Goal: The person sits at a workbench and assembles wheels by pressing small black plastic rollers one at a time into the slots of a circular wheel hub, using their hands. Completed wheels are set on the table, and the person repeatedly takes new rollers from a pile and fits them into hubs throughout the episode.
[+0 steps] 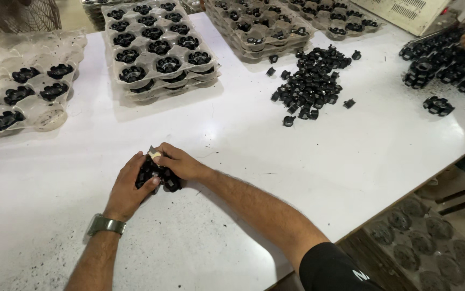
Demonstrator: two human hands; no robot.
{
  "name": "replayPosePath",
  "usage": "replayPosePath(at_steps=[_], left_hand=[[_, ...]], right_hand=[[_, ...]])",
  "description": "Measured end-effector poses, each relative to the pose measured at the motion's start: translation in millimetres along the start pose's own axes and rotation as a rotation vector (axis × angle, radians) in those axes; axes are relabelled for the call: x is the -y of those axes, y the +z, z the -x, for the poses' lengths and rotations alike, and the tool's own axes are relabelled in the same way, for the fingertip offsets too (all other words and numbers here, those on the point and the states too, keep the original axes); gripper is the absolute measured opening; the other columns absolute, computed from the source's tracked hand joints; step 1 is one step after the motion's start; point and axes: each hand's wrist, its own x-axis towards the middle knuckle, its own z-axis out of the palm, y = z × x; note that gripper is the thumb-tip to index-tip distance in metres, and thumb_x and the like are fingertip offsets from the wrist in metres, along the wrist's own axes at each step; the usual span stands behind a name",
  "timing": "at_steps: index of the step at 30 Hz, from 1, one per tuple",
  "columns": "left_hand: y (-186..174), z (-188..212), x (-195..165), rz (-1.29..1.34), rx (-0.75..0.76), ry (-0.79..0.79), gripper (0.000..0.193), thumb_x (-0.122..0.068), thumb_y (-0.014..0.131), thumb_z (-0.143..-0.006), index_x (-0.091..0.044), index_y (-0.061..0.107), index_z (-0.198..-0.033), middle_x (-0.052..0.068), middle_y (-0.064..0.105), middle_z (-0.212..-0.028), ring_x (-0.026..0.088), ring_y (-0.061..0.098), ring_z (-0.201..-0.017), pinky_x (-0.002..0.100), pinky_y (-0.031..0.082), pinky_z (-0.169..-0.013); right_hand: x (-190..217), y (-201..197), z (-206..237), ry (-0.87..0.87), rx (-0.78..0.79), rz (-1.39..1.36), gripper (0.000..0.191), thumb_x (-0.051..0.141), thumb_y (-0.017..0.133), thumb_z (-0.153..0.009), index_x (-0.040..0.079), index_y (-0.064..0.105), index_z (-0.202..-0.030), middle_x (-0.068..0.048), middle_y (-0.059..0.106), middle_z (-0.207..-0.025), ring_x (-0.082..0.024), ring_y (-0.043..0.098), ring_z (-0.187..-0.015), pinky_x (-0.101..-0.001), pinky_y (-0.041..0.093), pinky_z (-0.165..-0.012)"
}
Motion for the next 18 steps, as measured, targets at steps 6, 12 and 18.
replayPosePath(at_steps=[6, 12, 18], left_hand=[[13, 49, -12, -0.226, 0.009, -0.098, 0.096, -0.063, 0.069, -0.079, -0.011, 0.038, -0.154, 0.013, 0.027, -0.165, 0.036, 0.032, -0.147, 0.051, 0.03, -0.117], [23, 102, -3, -0.307, -0.026, -0.114, 0.094, -0.05, 0.076, -0.079, -0.008, 0.037, -0.153, 0.013, 0.028, -0.164, 0.036, 0.033, -0.146, 0.05, 0.032, -0.118], [25, 144, 13, -0.357, -0.007, -0.175, 0.095, -0.048, 0.077, -0.076, -0.008, 0.037, -0.152, 0.013, 0.028, -0.163, 0.035, 0.031, -0.146, 0.049, 0.032, -0.115]], right_hand=[[-11, 23, 35, -0.169, -0.066, 0.223, 0.021, 0.024, 0.058, -0.107, 0.004, 0.056, -0.112, -0.008, 0.064, -0.1, -0.016, 0.059, -0.094, -0.0354, 0.053, -0.084], [-17, 58, 73, -0.169, -0.046, 0.351, 0.026, 0.028, 0.055, -0.105, 0.004, 0.055, -0.113, -0.011, 0.066, -0.097, -0.018, 0.064, -0.089, -0.0351, 0.055, -0.08], [-31, 88, 96, -0.088, -0.022, 0.391, 0.034, 0.034, 0.053, -0.105, 0.002, 0.054, -0.116, -0.011, 0.066, -0.097, -0.019, 0.065, -0.088, -0.0363, 0.056, -0.077]])
